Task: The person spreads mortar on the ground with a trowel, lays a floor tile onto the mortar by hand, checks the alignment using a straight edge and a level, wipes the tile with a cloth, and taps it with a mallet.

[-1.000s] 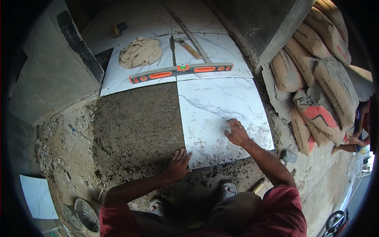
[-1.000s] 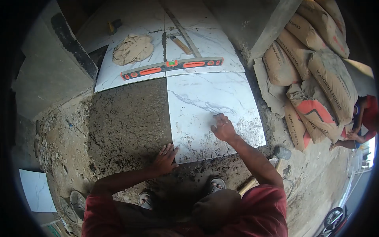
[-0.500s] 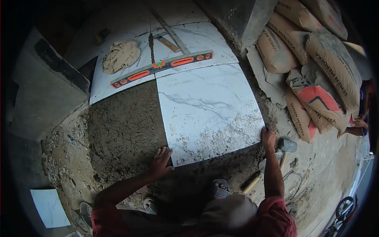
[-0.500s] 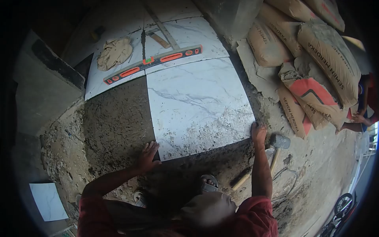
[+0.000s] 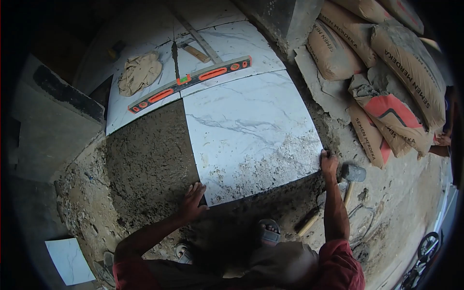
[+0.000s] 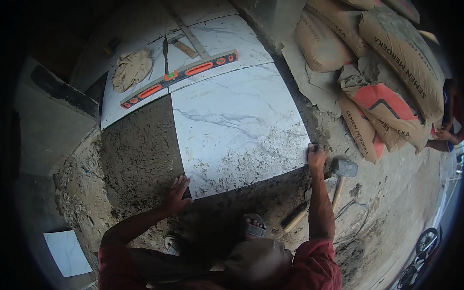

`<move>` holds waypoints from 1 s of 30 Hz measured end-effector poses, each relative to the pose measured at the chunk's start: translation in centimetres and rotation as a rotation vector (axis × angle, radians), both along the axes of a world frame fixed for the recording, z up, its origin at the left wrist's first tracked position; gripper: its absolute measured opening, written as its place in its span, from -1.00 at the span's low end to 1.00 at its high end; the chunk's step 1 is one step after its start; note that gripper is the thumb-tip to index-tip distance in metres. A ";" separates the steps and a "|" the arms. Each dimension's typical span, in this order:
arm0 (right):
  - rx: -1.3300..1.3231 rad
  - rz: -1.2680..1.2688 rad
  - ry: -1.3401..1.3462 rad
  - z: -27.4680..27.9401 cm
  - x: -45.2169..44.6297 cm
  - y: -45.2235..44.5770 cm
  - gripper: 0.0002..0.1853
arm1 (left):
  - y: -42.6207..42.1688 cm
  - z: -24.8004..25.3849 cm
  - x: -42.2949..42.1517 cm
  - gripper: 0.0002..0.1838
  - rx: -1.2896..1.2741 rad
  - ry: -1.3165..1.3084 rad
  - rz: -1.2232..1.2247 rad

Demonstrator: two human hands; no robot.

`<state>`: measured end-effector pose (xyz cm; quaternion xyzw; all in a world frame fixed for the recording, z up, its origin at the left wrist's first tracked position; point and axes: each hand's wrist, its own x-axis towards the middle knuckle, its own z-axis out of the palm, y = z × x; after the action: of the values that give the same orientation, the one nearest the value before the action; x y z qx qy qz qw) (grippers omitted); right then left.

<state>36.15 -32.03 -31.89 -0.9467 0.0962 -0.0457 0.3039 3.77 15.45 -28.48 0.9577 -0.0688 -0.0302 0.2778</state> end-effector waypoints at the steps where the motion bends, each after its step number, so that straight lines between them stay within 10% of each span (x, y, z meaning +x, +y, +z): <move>1: 0.003 0.012 -0.011 -0.2 0.4 -0.2 -0.65 | -0.1 0.1 0.1 -0.11 0.004 0.003 -0.003; 30: -0.095 0.041 -0.066 -1.4 1.2 -1.1 -0.58 | -0.4 -0.6 -0.6 -0.09 0.100 0.003 -0.009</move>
<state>37.32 -33.14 -33.26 -0.9598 0.0647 -0.0754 0.2625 3.19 15.09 -29.07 0.9700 -0.0710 -0.0362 0.2295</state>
